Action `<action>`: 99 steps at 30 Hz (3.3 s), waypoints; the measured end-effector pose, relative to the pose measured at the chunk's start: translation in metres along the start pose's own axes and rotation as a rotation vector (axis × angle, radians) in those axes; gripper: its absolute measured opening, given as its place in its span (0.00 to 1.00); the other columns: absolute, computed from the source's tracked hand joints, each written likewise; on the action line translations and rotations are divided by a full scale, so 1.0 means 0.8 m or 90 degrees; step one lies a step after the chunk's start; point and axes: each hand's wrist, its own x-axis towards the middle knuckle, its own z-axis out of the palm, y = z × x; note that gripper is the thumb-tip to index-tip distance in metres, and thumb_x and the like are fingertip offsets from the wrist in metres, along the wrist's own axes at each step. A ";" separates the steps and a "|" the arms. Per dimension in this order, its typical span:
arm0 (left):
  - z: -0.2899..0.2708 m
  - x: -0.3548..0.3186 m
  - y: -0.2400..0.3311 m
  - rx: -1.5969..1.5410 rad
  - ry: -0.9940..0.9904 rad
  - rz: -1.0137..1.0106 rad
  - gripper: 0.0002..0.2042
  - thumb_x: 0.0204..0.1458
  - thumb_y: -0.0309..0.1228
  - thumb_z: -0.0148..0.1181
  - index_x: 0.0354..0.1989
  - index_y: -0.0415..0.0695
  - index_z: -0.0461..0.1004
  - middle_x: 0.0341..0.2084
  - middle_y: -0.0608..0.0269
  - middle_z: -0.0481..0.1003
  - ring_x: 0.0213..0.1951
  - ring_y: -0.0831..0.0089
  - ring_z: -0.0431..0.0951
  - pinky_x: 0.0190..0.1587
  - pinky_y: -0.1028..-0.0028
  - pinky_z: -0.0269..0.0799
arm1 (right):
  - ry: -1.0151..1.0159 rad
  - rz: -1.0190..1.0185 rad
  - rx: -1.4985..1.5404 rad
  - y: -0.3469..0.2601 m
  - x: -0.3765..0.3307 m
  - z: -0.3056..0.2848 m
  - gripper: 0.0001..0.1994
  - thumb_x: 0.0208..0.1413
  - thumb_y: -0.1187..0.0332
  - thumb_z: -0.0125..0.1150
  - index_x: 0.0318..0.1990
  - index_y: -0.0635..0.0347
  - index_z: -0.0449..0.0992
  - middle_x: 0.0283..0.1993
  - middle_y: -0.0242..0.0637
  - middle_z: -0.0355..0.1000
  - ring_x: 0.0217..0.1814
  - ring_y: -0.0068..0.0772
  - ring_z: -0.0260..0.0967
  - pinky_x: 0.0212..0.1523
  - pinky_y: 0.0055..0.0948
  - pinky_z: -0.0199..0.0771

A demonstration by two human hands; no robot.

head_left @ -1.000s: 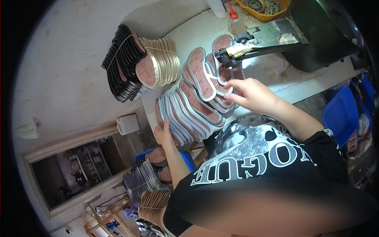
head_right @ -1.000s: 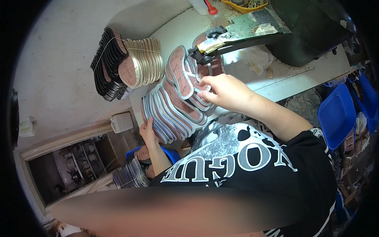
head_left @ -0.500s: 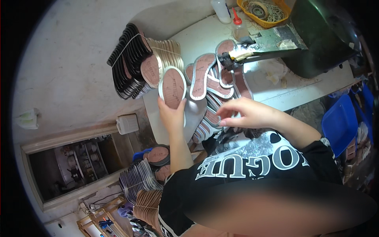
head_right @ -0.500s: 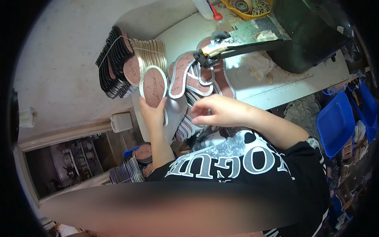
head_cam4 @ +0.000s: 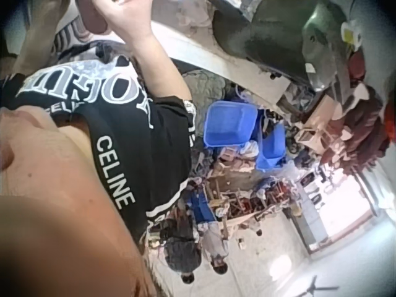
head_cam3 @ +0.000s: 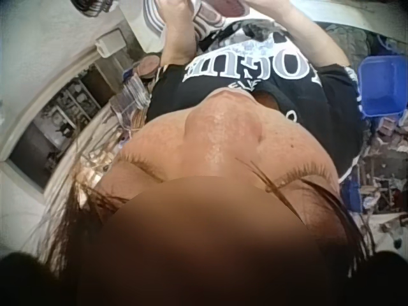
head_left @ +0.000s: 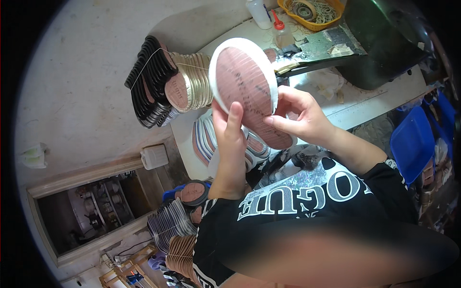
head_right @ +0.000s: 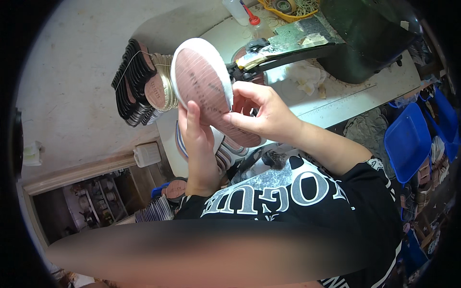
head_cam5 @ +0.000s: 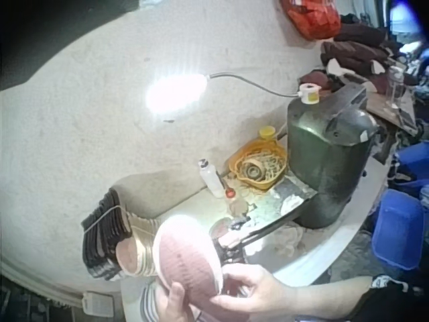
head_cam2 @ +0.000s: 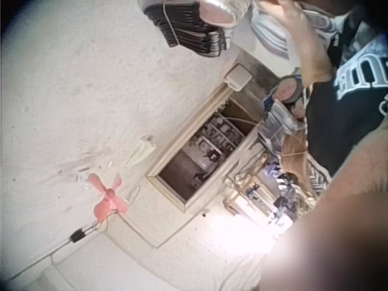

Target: Inspecting shoe soles and organizing them by pairs.

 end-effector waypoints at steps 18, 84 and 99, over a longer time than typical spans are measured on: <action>0.064 0.026 -0.030 -0.193 -0.106 -0.199 0.20 0.57 0.29 0.49 0.56 0.32 0.62 0.43 0.55 0.74 0.43 0.72 0.76 0.47 0.74 0.71 | -0.051 0.150 0.503 0.067 0.011 -0.051 0.15 0.55 0.68 0.61 0.46 0.66 0.71 0.39 0.39 0.75 0.34 0.28 0.76 0.28 0.21 0.80; 0.038 0.270 0.004 0.734 -0.760 -0.273 0.15 0.48 0.39 0.66 0.27 0.39 0.72 0.19 0.72 0.69 0.25 0.83 0.65 0.29 0.79 0.64 | 0.219 0.262 0.302 0.019 0.047 -0.035 0.21 0.61 0.56 0.52 0.44 0.71 0.72 0.35 0.50 0.76 0.32 0.32 0.77 0.31 0.23 0.79; 0.028 0.197 0.019 0.649 -0.562 -0.395 0.14 0.56 0.40 0.57 0.32 0.39 0.72 0.22 0.73 0.71 0.25 0.86 0.67 0.28 0.83 0.64 | 0.216 0.262 0.241 0.004 0.047 -0.045 0.21 0.62 0.56 0.49 0.49 0.67 0.71 0.39 0.44 0.75 0.34 0.30 0.78 0.30 0.19 0.80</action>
